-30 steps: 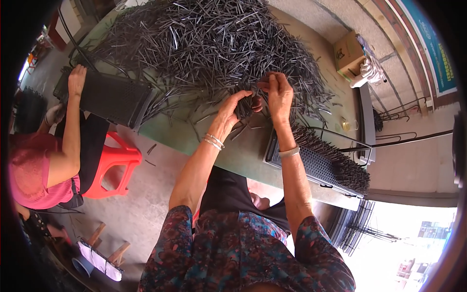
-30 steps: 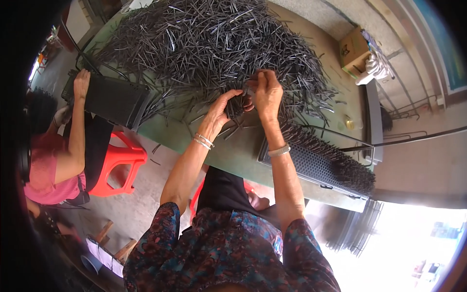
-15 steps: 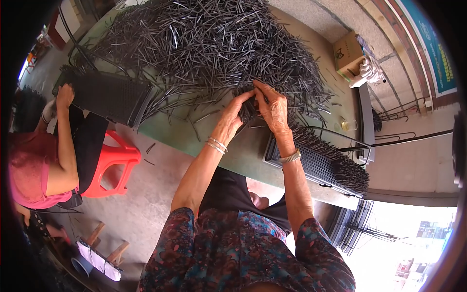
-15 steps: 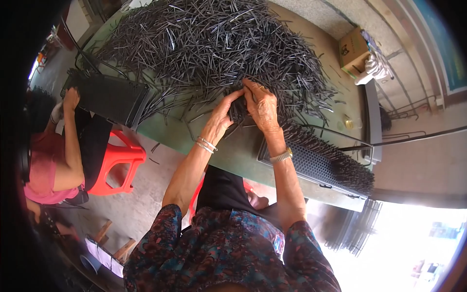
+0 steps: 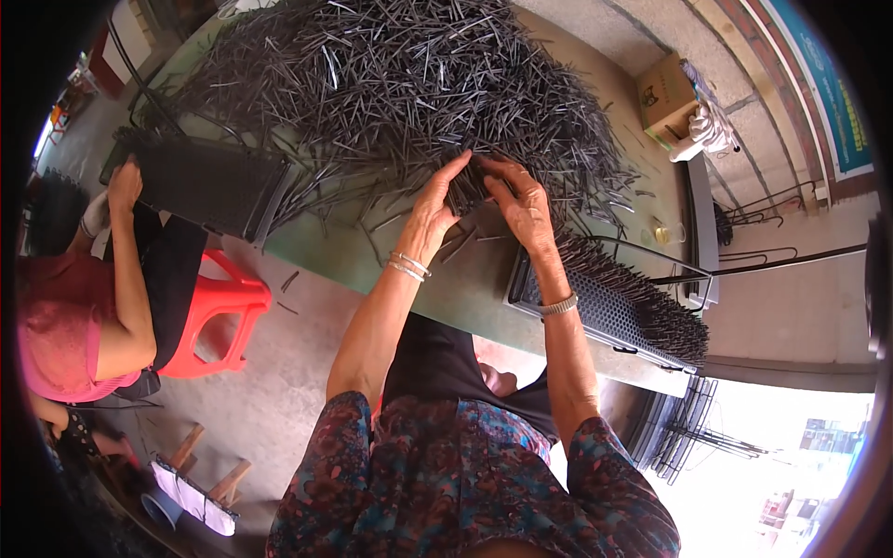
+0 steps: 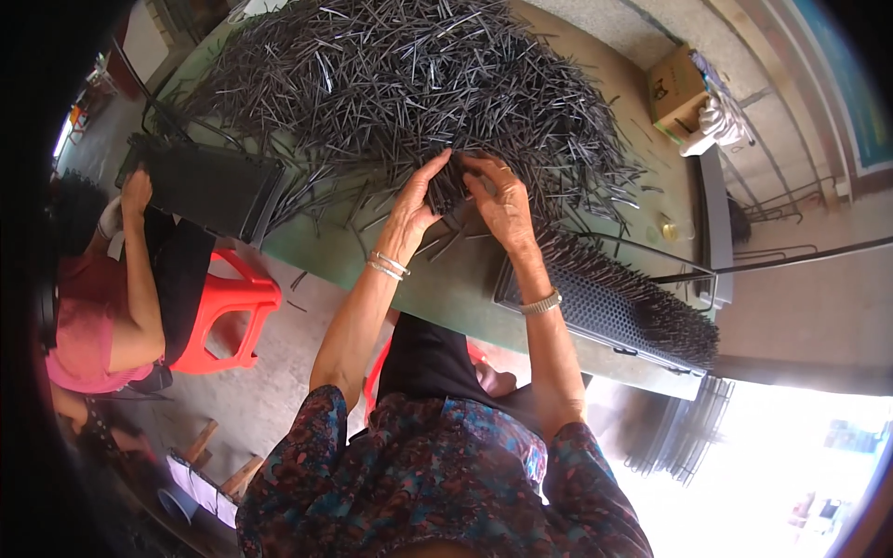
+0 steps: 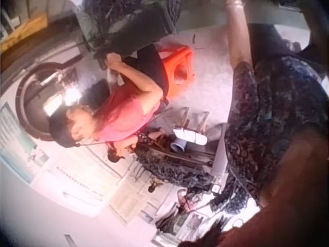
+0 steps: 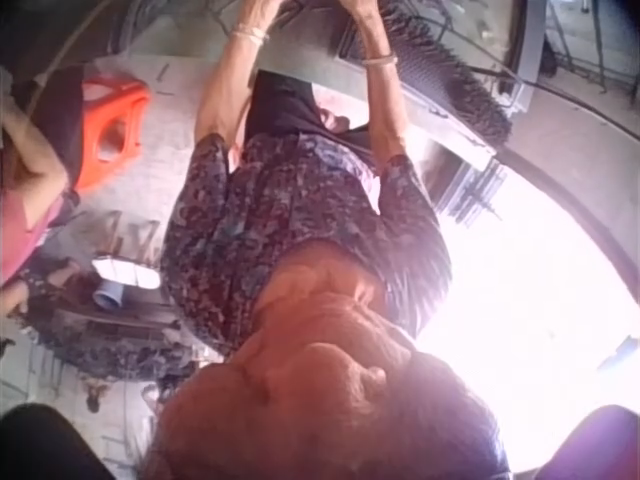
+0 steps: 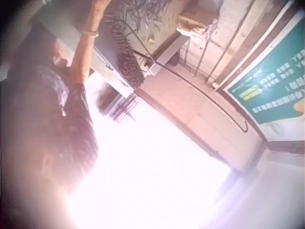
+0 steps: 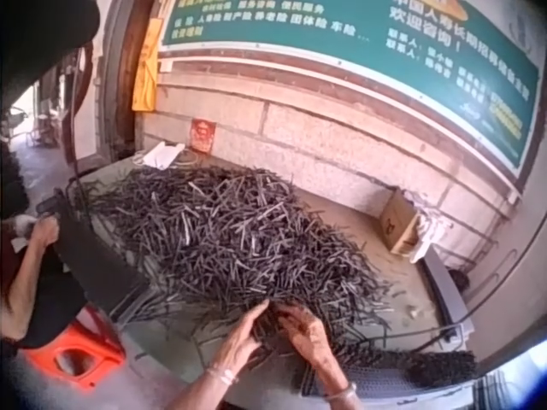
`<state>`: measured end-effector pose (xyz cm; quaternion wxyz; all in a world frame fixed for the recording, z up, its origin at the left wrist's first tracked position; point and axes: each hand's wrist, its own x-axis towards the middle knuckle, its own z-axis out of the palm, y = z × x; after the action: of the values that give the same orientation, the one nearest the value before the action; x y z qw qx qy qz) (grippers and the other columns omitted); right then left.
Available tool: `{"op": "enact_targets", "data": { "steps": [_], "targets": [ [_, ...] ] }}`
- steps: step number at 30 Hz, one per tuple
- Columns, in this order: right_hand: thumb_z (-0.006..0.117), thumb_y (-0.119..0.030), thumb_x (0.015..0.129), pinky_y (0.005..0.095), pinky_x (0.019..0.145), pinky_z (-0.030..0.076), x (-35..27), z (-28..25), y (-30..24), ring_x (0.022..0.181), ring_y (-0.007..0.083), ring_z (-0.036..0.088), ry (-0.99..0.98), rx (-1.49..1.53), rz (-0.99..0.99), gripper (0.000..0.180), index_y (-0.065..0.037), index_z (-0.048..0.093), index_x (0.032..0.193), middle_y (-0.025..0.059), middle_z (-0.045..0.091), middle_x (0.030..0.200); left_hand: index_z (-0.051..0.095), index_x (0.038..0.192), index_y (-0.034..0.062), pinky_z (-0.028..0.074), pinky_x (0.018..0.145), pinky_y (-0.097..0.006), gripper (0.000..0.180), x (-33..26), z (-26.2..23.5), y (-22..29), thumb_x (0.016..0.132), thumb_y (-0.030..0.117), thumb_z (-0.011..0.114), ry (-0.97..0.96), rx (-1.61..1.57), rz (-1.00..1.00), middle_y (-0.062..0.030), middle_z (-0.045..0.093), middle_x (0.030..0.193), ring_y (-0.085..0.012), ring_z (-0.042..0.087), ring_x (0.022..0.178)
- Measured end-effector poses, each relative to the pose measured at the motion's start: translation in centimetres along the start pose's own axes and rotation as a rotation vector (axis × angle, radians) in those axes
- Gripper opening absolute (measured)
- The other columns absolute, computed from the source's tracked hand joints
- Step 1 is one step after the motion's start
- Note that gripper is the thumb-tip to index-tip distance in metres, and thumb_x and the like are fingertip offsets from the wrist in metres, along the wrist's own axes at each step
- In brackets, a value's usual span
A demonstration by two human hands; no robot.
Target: Assembling small metal pins into a black template on a workbench.
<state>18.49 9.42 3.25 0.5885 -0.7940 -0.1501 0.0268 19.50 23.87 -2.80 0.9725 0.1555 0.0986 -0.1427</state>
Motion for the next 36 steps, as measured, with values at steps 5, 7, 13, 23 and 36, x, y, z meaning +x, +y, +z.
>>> {"op": "enact_targets", "data": {
  "steps": [5,7,13,23,36],
  "targets": [
    [0.056,-0.001,0.092,0.0252,0.09,0.046,-1.2,-0.9,-0.2,0.107,0.0128,0.057,-0.048,-0.084,-0.117,0.03,-0.002,0.062,0.122,0.0089,0.058,0.125,0.063,0.091,0.0056,0.058,0.069,-0.038,0.016,0.3,-1.2,0.0,0.086,0.02,0.069,0.083,-0.013,0.082,-0.0062,0.067,0.08,-0.0223,0.067,0.072],
    [0.057,-0.003,0.093,0.0241,0.089,0.045,-2.2,-0.5,-0.9,0.104,0.0113,0.057,-0.051,-0.021,-0.032,0.028,-0.002,0.063,0.12,0.0067,0.06,0.118,0.061,0.086,0.0038,0.056,0.064,-0.038,0.015,0.3,-1.6,0.7,0.084,0.015,0.071,0.074,-0.047,0.116,-0.0074,0.065,0.078,-0.0219,0.065,0.069],
    [0.064,-0.011,0.092,0.0213,0.077,0.046,-2.7,1.3,-0.1,0.082,0.0062,0.058,0.092,0.264,0.032,0.016,0.0,0.066,0.103,0.0018,0.067,0.084,0.06,0.085,0.0044,0.055,0.064,-0.038,0.015,0.3,-0.2,0.2,0.084,0.015,0.07,0.136,-0.061,0.136,-0.0069,0.064,0.075,-0.0205,0.063,0.067],
    [0.061,-0.015,0.095,0.0239,0.073,0.05,-1.8,-0.2,-3.6,0.072,0.0103,0.063,0.355,0.2,-0.028,0.018,0.002,0.065,0.093,0.005,0.069,0.084,0.064,0.091,0.0079,0.054,0.072,-0.043,0.021,-0.2,-4.0,-0.5,0.086,0.026,0.072,0.02,-0.114,0.066,-0.0049,0.065,0.08,-0.0198,0.063,0.071],
    [0.06,-0.021,0.096,0.0241,0.068,0.048,-5.2,0.5,-1.6,0.076,0.0101,0.06,0.117,-0.187,0.023,0.029,0.003,0.061,0.112,0.0061,0.066,0.084,0.059,0.085,0.0065,0.056,0.068,-0.041,0.014,-0.9,-1.1,0.1,0.085,0.015,0.07,0.107,-0.086,0.171,-0.0057,0.063,0.077,-0.0195,0.063,0.07]
  ]
}}
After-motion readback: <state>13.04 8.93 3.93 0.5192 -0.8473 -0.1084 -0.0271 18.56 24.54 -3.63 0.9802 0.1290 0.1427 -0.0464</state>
